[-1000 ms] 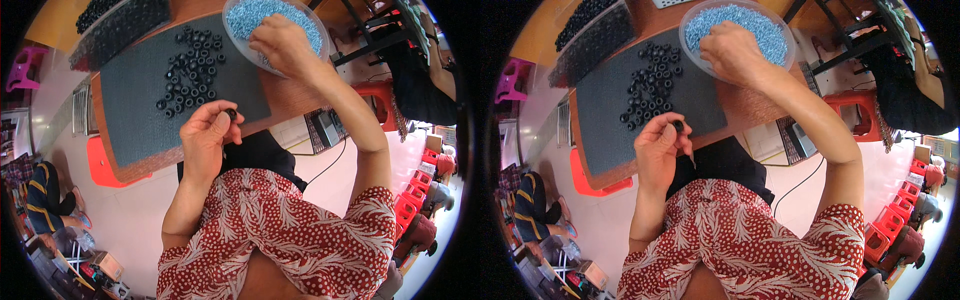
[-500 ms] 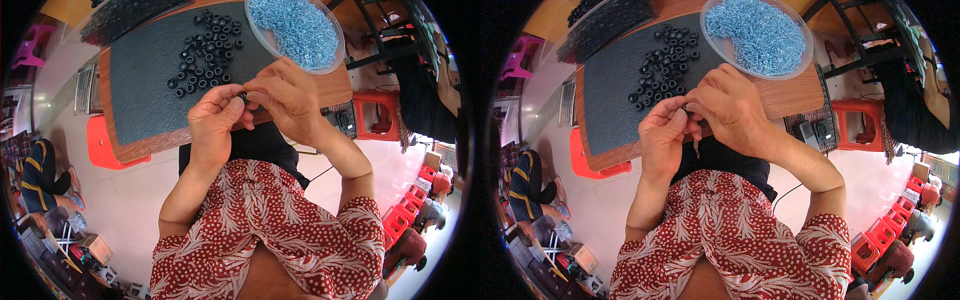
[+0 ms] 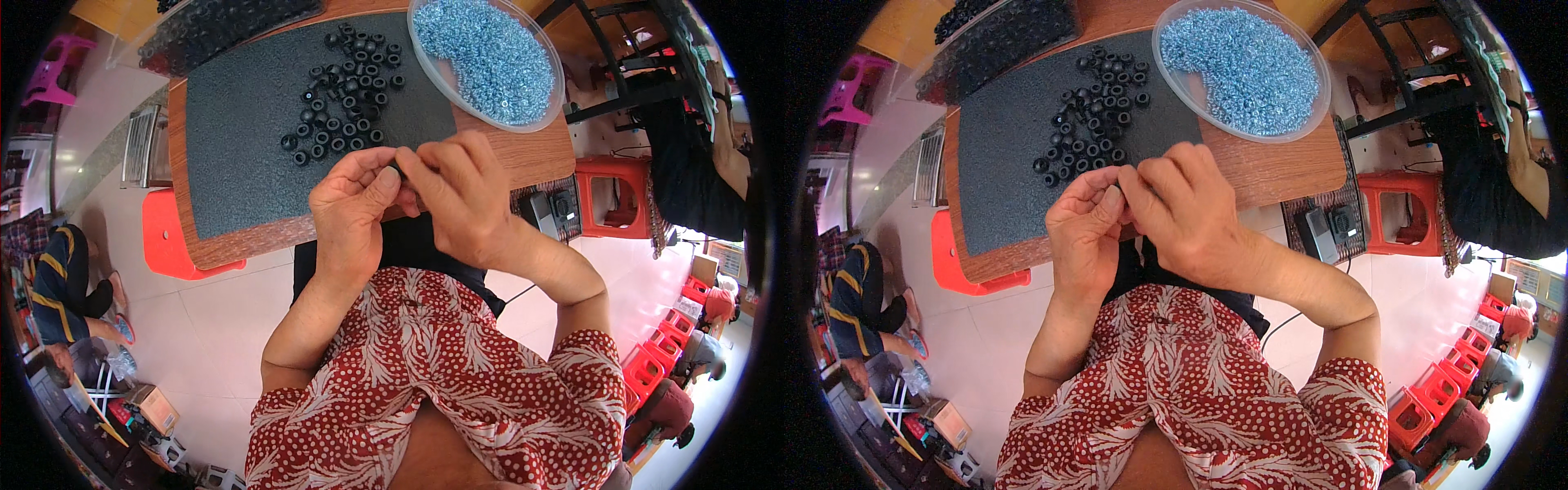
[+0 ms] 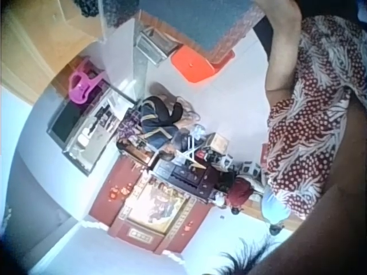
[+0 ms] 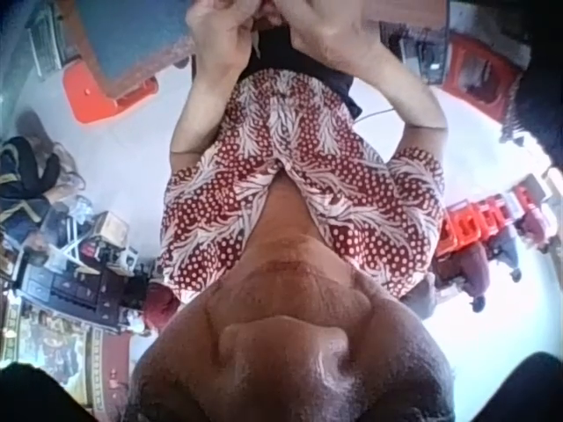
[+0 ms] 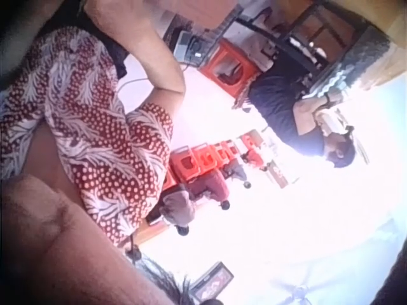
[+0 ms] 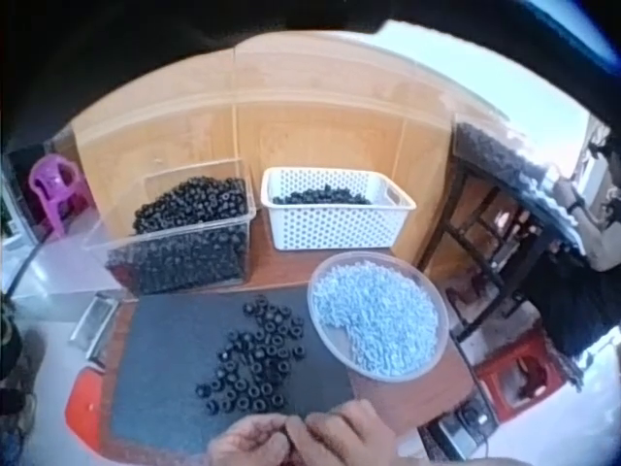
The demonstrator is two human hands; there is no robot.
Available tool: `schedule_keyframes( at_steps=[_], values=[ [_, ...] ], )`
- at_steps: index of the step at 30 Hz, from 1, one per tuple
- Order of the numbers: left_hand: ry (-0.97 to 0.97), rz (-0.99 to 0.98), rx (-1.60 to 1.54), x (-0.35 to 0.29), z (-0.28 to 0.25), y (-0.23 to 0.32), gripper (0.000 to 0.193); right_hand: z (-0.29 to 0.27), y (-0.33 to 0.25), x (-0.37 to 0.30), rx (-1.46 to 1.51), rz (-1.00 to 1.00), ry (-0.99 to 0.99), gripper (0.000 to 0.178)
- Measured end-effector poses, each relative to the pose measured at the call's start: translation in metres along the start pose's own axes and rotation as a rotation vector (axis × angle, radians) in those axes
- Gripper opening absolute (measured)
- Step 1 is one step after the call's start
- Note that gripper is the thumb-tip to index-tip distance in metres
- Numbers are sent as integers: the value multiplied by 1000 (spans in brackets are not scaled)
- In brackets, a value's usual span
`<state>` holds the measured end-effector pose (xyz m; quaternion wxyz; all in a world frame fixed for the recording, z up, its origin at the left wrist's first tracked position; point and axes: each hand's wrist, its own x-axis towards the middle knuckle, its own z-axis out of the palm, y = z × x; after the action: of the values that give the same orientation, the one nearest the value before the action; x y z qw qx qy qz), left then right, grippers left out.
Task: The person assembles small metal inserts into rubber grommets by hand, taking the metal pieces from a dish and pressing them into the grommets one at a time.
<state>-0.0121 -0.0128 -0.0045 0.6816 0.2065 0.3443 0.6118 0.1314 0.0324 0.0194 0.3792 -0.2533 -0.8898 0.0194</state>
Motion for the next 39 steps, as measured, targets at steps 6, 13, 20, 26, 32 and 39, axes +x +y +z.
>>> schedule_keyframes(
  at_steps=[6, 13, 20, 26, 32, 39],
  values=[
    [29, -14, -52, -2, -1, -2, 19, -1, -10, -1, -26, 9, -83, 48],
    [-15, 34, -96, -2, -15, -2, 19, 6, 13, 28, 280, 273, -78, 23],
    [6, 44, -49, -7, -23, 5, 20, 55, 56, 73, -8, 57, -111, 12],
    [4, 64, -50, -7, -27, 0, 20, 80, 64, 92, -195, -149, -267, 12],
    [4, 56, -75, -6, -26, 1, 18, 94, 61, 105, -316, -244, -466, 8],
    [23, 59, -54, -5, -28, 2, 18, 98, 62, 105, -299, -310, -470, 9]
  ],
)
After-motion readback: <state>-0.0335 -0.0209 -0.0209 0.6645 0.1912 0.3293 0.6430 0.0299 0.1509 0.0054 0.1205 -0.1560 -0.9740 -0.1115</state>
